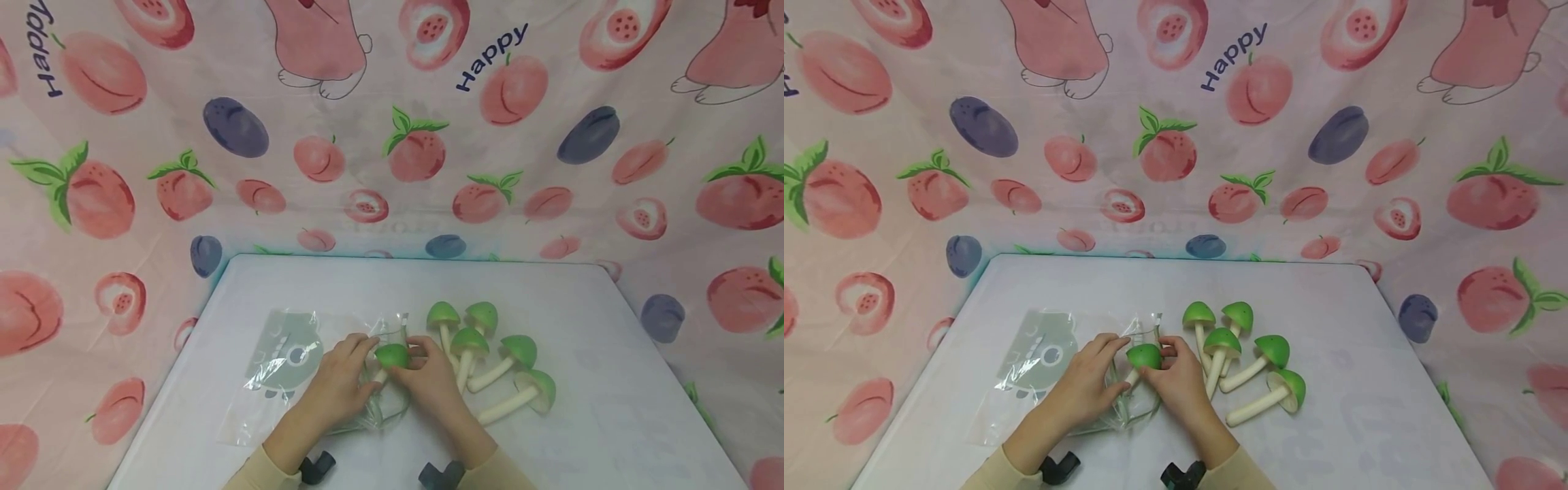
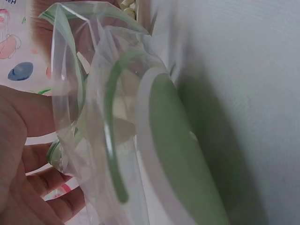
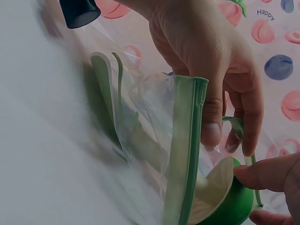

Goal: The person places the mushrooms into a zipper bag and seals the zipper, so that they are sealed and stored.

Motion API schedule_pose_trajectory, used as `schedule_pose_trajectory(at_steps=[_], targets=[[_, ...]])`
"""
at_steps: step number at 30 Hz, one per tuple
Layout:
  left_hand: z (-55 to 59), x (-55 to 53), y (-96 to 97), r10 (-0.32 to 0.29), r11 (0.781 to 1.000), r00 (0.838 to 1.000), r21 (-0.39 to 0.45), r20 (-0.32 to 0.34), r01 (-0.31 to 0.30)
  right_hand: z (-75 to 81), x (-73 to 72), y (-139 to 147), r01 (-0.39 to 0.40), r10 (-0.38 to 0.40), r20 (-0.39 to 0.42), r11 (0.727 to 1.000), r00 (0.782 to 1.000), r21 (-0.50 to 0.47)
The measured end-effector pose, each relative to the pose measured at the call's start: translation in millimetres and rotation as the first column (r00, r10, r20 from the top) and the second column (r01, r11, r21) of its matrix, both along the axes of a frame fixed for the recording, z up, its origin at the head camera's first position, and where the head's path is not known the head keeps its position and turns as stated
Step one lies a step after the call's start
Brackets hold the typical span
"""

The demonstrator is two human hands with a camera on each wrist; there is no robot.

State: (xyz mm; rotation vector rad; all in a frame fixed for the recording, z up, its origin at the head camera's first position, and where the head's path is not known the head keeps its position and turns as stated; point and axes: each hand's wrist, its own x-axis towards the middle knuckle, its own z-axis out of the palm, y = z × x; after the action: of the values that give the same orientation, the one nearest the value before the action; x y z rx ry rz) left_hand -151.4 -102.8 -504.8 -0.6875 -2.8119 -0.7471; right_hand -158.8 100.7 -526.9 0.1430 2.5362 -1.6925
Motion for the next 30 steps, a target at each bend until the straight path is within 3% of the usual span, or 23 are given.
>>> schedule_pose_trajectory(at_steps=[3,11,21,30], targets=[[-0.1,-0.7,-0.4,0.007,1.0,1.0,-0.001,-0.014,-0.007,-0.8,-1.0,0.8,0.0,0.0,0.003,1.0,1.0,-0.011],[-1.3,-1.9,0.2,-0.048,0.999,0.996,-0.014,-0.071,0.047,0.8,-0.5,0.6,-0.002,0.002,-0.001,1.0,1.0,-0.026],[-4.4,-2.3,-0.5,-0.034,0.999,0.995,-0.034,-0.095,0.031,-4.8,0.1,-0.2,0.02,-0.022,-0.011,0.993,1.0,-0.117],[-1.9,-1.3,-0.7,-0.025,0.999,0.995,-0.044,-0.101,0.021,-1.2,-2.8,-1.7,0.052,-0.052,0.011,0.997,0.999,-0.063]])
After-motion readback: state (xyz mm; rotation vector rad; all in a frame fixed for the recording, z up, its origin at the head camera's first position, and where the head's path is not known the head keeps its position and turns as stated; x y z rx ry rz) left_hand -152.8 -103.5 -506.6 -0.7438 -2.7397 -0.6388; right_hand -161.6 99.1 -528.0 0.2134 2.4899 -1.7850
